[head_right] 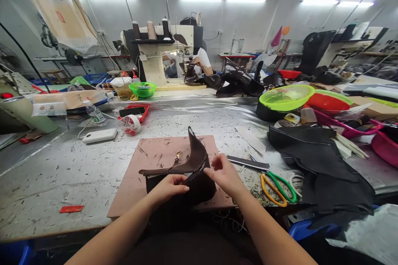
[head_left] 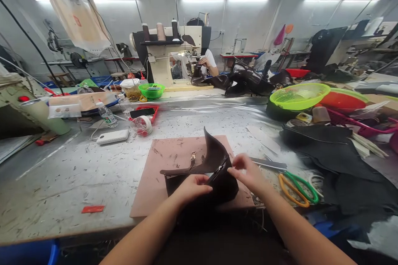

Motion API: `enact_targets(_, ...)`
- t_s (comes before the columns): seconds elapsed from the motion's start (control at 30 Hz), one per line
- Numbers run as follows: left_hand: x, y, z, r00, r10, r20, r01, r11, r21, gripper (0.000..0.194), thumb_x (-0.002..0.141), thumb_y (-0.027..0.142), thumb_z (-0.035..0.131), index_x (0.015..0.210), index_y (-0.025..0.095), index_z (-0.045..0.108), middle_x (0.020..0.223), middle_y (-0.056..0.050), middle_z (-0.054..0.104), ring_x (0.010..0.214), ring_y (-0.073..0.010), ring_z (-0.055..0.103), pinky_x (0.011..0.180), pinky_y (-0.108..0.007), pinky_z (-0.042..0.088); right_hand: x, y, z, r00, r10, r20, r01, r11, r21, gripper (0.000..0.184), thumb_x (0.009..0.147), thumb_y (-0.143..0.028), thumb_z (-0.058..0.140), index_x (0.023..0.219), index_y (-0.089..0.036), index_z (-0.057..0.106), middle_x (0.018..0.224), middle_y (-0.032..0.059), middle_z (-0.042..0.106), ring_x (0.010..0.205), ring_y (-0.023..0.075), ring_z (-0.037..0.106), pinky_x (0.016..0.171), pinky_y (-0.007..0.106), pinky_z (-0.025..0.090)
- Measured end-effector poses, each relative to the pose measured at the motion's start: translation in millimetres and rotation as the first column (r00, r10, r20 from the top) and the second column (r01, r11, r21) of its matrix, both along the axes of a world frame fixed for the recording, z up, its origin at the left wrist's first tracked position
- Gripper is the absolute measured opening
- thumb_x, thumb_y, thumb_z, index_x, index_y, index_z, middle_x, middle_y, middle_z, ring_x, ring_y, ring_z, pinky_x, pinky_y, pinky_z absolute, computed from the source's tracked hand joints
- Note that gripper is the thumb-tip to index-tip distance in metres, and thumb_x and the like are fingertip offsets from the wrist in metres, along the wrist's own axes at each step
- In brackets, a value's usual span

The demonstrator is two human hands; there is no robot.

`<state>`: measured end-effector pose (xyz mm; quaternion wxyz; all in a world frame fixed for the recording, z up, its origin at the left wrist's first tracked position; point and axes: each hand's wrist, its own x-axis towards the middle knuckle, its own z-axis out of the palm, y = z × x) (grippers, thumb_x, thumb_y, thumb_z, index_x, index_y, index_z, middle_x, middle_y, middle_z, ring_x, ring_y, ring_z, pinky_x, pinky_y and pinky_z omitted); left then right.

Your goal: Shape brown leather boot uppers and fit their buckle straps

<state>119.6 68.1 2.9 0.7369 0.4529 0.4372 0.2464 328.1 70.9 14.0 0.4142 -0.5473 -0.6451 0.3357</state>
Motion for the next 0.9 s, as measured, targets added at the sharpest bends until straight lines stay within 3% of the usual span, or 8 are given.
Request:
enact_targets(0.07, 2.6, -0.9, -0.9, 0.999, -0.024, 0.041, 0.024, 1.000, 0.014, 0.030, 0.054, 0.022, 0.069, 0.083, 0.013, 0.065, 0.072, 0.000, 0.064, 0.067, -0.0145, 0.057, 0.070, -0.028, 0.041, 0.3, -1.3, -7.1, 0.986, 0.123, -0.113, -0.146, 0.965, -0.217, 0.036, 0.066, -0.043, 0.062, 0.089, -0.017, 0.050, 0.087, 0.0079, 0.060, 0.084, 0.0250, 0.057, 0.079, 0.043, 0.045)
enact_targets(0.13, 6.1, -0.6, -2.3, 0.997, -0.050, 0.056, 0.048, 0.998, 0.029, 0.034, 0.055, 0.018, 0.066, 0.089, 0.015, 0.065, 0.076, 0.000, 0.065, 0.073, -0.0157, 0.057, 0.075, -0.029, 0.040, -3.4, -3.1, -9.8, 0.950, 0.183, -0.252, -0.252, 0.928, -0.275, 0.047, 0.064, -0.045, 0.065, 0.100, -0.017, 0.052, 0.100, 0.0098, 0.062, 0.096, 0.0270, 0.056, 0.086, 0.042, 0.043)
enact_targets(0.3, 16.3, 1.8, -4.9, 0.998, -0.062, 0.021, 0.060, 0.995, 0.077, 0.036, 0.056, 0.019, 0.066, 0.091, 0.017, 0.065, 0.088, -0.001, 0.067, 0.088, -0.0207, 0.058, 0.082, -0.031, 0.041, -11.1, -6.0, -9.3, 0.865, 0.230, -0.446, -0.367, 0.896, -0.249, 0.044, 0.064, -0.046, 0.068, 0.096, -0.017, 0.061, 0.096, 0.0071, 0.066, 0.096, 0.0272, 0.057, 0.086, 0.041, 0.044)
enact_targets(0.47, 24.8, 1.9, -0.3, 0.989, -0.048, -0.140, 0.073, 0.981, 0.178, 0.036, 0.063, 0.036, 0.066, 0.091, 0.013, 0.067, 0.088, -0.007, 0.070, 0.089, -0.0275, 0.061, 0.084, -0.037, 0.042, -14.0, -9.0, -6.7, 0.894, 0.263, -0.363, -0.329, 0.935, -0.132, 0.028, 0.070, -0.036, 0.062, 0.092, -0.019, 0.064, 0.089, 0.0055, 0.067, 0.087, 0.0256, 0.060, 0.080, 0.041, 0.046)
enact_targets(0.63, 31.9, 19.7, 16.0, 0.991, -0.009, -0.131, 0.059, 0.923, 0.380, 0.036, 0.063, 0.040, 0.067, 0.088, 0.014, 0.069, 0.085, -0.006, 0.070, 0.088, -0.0296, 0.061, 0.081, -0.036, 0.046, -14.5, 0.7, 9.3, 0.978, 0.117, 0.171, -0.138, 0.983, 0.119, 0.018, 0.073, -0.030, 0.060, 0.085, -0.017, 0.064, 0.088, 0.0086, 0.065, 0.086, 0.0252, 0.059, 0.077, 0.038, 0.046)
enact_targets(0.77, 36.3, 52.7, 21.9, 0.986, -0.114, -0.124, 0.148, 0.939, 0.311, 0.040, 0.060, 0.044, 0.070, 0.088, 0.015, 0.069, 0.088, -0.007, 0.070, 0.088, -0.0294, 0.062, 0.079, -0.035, 0.048, 32.4, 30.4, 19.7, 0.941, -0.185, 0.283, 0.157, 0.981, 0.117, 0.036, 0.056, -0.038, 0.075, 0.083, -0.018, 0.062, 0.083, 0.0025, 0.064, 0.078, 0.0197, 0.058, 0.071, 0.029, 0.046)
enact_targets(0.8, 36.4, 59.7, 21.4, 0.984, -0.133, -0.119, 0.160, 0.952, 0.260, 0.042, 0.058, 0.045, 0.072, 0.087, 0.015, 0.069, 0.087, -0.007, 0.070, 0.087, -0.0294, 0.063, 0.078, -0.034, 0.049, 55.4, 34.8, 21.6, 0.900, -0.339, 0.275, 0.324, 0.941, 0.101, 0.035, 0.057, -0.037, 0.075, 0.084, -0.019, 0.062, 0.084, 0.0012, 0.063, 0.080, 0.0183, 0.058, 0.073, 0.027, 0.046)
enact_targets(0.9, 33.6, 72.8, 16.4, 0.993, -0.013, -0.119, 0.035, 0.982, 0.184, 0.046, 0.048, 0.046, 0.077, 0.081, 0.016, 0.069, 0.086, -0.007, 0.071, 0.087, -0.0287, 0.063, 0.075, -0.031, 0.051, 140.5, 28.5, 23.1, 0.585, -0.766, 0.268, 0.786, 0.617, 0.046, 0.026, 0.081, -0.032, 0.053, 0.101, -0.017, 0.058, 0.104, 0.0060, 0.059, 0.098, 0.0171, 0.054, 0.086, 0.027, 0.041)
